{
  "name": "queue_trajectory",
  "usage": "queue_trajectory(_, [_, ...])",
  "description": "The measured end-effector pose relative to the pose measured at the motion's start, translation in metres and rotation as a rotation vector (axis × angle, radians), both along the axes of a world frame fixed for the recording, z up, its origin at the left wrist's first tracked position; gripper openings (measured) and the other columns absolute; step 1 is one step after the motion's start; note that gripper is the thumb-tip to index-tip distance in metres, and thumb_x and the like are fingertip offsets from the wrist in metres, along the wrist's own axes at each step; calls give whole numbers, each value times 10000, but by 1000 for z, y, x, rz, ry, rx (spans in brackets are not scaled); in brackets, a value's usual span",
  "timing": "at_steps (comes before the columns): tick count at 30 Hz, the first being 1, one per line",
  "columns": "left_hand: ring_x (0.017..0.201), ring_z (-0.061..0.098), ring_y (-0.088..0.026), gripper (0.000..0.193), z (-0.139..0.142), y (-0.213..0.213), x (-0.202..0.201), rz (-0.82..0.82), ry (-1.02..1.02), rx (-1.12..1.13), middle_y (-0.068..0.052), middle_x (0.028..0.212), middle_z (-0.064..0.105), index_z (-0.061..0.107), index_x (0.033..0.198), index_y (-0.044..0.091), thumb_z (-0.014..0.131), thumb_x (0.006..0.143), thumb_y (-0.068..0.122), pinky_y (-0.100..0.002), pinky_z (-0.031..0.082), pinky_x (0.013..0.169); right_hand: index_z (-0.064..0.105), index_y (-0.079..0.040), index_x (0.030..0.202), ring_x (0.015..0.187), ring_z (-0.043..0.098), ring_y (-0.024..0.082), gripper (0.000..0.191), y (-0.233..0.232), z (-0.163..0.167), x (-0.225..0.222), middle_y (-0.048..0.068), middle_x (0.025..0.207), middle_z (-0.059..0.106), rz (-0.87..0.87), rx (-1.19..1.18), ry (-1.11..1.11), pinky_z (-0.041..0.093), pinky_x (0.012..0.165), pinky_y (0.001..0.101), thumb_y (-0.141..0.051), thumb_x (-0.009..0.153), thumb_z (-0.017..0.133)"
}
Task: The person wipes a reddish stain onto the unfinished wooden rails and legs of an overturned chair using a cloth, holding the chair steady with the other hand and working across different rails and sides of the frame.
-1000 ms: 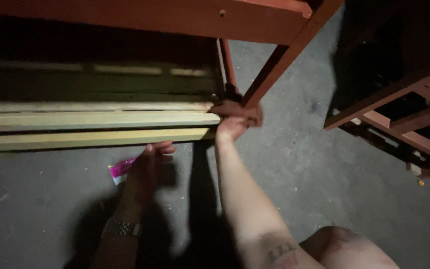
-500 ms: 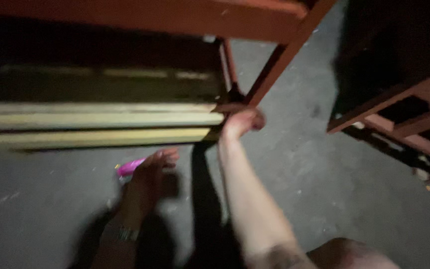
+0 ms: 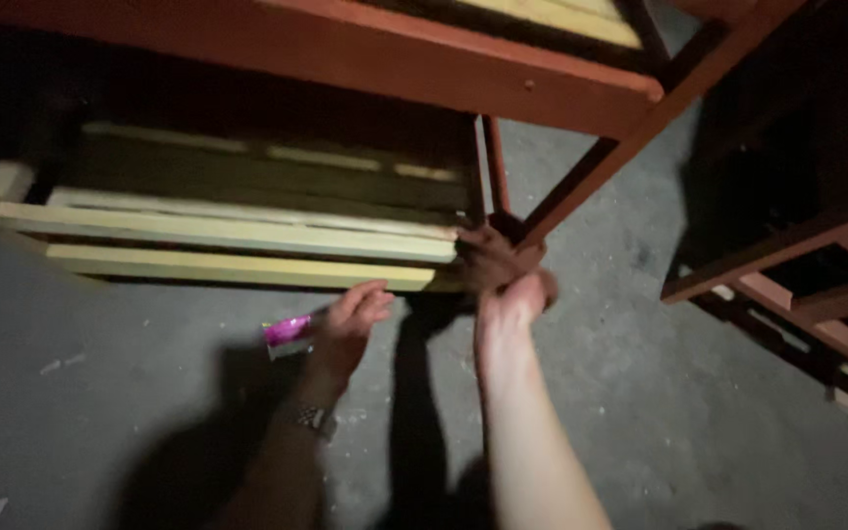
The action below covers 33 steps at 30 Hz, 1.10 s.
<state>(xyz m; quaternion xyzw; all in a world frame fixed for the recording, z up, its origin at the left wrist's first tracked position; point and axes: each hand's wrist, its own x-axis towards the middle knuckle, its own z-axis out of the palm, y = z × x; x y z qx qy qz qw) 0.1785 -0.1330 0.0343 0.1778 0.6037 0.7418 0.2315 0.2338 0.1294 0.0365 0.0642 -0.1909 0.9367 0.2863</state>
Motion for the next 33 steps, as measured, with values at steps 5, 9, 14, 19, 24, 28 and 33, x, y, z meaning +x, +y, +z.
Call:
queue_trajectory(5, [1252,579,-137,507,-13,22,5,-18,-523,74,75,1407,601,542,1481,230,546,1006,404,-518,485,937,575,-94,1336,1131,664,265,399,-96,19,18,112,1310,652,-202,-150,-682,567,970,443,-181,963,464])
queue_trajectory(9, [1203,639,-185,481,-35,38,-2,-108,-636,454,-55,1316,662,590,1374,89,558,1021,413,-379,497,1046,580,-77,1374,1161,666,277,495,-138,7,43,127,1276,696,-153,429,-942,580,1010,417,-128,884,537])
queue_trajectory(14, [1236,632,-228,579,-43,52,-2,-338,-674,531,-79,1336,668,614,1349,86,394,1047,528,-393,485,1105,262,-81,1515,1353,470,207,789,-132,-4,72,103,1471,427,-575,1129,-777,440,1093,366,-136,895,747])
queue_trajectory(19, [1331,533,-203,721,-14,52,-4,-200,-403,112,-54,1389,671,624,1387,192,221,1007,653,-448,304,1145,649,-50,1140,1115,677,217,384,-83,-3,55,99,1175,703,-402,1075,-908,553,960,359,-16,758,671])
queue_trajectory(24, [1375,511,-212,588,24,-23,-48,231,242,-513,-55,1539,558,470,1524,177,483,974,387,-406,348,1147,614,-64,1286,1229,635,259,408,-24,16,32,140,1272,666,-819,1430,-812,514,1081,367,10,885,636])
queue_trajectory(28, [1273,527,-321,764,52,-84,-68,191,584,-1113,-105,1706,178,259,1600,205,583,908,180,-391,542,917,504,-86,1444,1373,439,403,725,-19,6,3,224,1456,471,-737,2020,-840,337,1128,545,-100,761,748])
queue_trajectory(33, [948,659,-170,903,59,-96,-74,7,251,-1252,-10,1749,80,192,1646,285,578,844,131,-311,590,754,473,-89,1468,1447,344,428,804,-38,-39,-26,226,1492,438,-841,2098,-1041,204,1217,599,-115,711,743])
